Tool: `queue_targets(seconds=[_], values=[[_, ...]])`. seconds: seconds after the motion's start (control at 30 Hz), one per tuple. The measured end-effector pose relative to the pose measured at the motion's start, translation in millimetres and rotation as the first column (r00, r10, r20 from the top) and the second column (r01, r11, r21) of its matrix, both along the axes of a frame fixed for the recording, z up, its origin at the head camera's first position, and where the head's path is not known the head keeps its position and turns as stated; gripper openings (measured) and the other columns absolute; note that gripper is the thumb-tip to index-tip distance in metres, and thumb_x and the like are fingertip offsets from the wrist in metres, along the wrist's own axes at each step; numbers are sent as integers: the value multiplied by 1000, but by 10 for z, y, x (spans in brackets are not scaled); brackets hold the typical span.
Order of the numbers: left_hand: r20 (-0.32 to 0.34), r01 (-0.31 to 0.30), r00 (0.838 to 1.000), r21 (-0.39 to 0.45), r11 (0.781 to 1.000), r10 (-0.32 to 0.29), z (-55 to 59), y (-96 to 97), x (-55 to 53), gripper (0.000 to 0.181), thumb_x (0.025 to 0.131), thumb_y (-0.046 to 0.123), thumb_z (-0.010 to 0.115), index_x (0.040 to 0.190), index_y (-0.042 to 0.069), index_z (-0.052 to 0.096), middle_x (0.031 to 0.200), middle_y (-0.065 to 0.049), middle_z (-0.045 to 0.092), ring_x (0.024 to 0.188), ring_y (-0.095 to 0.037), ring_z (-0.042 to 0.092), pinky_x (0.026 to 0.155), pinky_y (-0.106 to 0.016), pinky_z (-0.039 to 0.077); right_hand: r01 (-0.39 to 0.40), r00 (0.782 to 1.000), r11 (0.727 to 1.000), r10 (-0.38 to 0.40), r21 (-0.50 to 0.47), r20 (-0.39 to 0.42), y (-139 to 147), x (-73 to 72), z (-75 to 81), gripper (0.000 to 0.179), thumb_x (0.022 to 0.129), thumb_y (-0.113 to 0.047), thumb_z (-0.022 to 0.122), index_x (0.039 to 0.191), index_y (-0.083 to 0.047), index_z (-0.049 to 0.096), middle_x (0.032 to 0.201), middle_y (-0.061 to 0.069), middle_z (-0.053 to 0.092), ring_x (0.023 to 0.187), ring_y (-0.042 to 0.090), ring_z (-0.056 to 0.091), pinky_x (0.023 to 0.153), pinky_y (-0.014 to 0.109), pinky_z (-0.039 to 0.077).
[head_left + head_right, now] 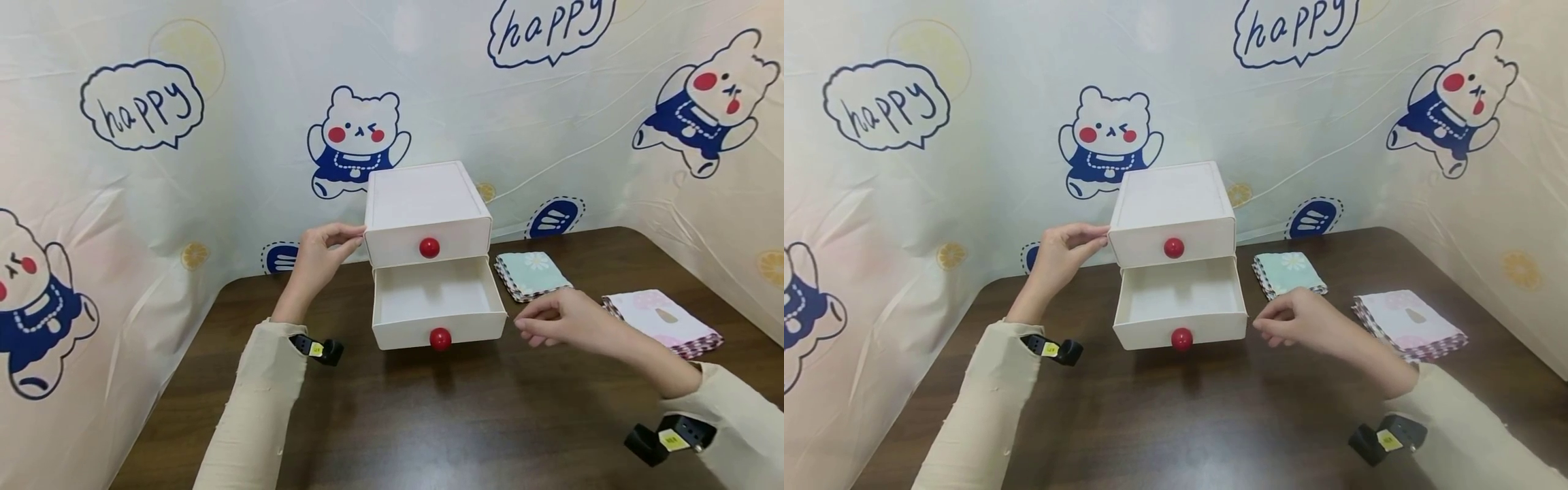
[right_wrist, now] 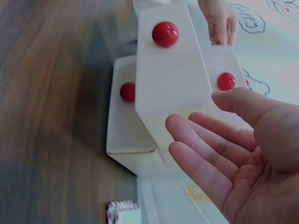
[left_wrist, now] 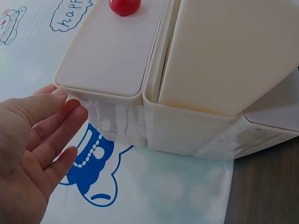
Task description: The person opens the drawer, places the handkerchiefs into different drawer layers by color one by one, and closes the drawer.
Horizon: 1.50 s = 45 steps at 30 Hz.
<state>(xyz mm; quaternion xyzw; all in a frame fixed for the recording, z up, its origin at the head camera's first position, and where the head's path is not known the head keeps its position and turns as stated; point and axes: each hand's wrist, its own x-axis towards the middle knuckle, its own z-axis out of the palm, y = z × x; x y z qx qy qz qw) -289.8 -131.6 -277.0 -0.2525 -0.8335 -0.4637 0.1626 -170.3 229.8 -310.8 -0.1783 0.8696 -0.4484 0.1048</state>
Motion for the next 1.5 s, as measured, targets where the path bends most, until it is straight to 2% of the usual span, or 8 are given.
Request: queue_targets(seconds=[0.2,0.4,0.8,1.07,1.27,1.5], values=[[-4,9,1000,3,1000,-9,-12,-1,-25,19,84,4,66,102,4,69,101,-8,67,89,-15,63,81,-30,51,23,1000,1000,-22,-15,11,152,-77,79,32,89,-19,61,104,9,62,85,11,68,73,18,67,63,29,55],[7,3,1000,-5,1000,-3,-23,0,-39,19,84,4,66,103,4,69,101,-7,67,90,-15,63,81,-31,51,58,998,998,-57,-31,11,314,-190,113,33,90,-16,60,106,12,60,88,14,68,75,21,67,65,33,55],[6,-8,1000,-19,1000,8,-15,-24,-42,19,84,6,66,102,5,69,101,-7,67,90,-15,63,81,-31,50,157,984,987,-155,-18,83,647,-489,31,43,90,-20,60,115,14,54,92,17,68,78,19,67,66,33,55],[5,-9,1000,-26,1000,10,-5,-23,-33,20,84,9,66,103,6,69,101,-8,67,91,-17,62,82,-32,50,175,979,984,-171,-28,112,755,-629,19,47,90,-21,60,118,16,51,97,23,65,81,23,67,70,34,54],[-5,-5,1000,-12,1000,5,-7,-11,-22,20,83,5,66,103,3,68,101,-11,67,90,-20,63,81,-35,50,177,979,984,-175,-16,109,820,-719,8,46,91,-21,59,117,16,51,95,19,66,80,21,67,71,35,54],[-18,-5,1000,-22,1000,4,1,0,-22,19,83,6,67,102,4,69,99,-8,68,88,-17,63,81,-32,50,166,980,986,-161,-29,113,883,-839,-22,44,93,-17,55,120,17,47,98,17,66,82,19,66,71,34,54]])
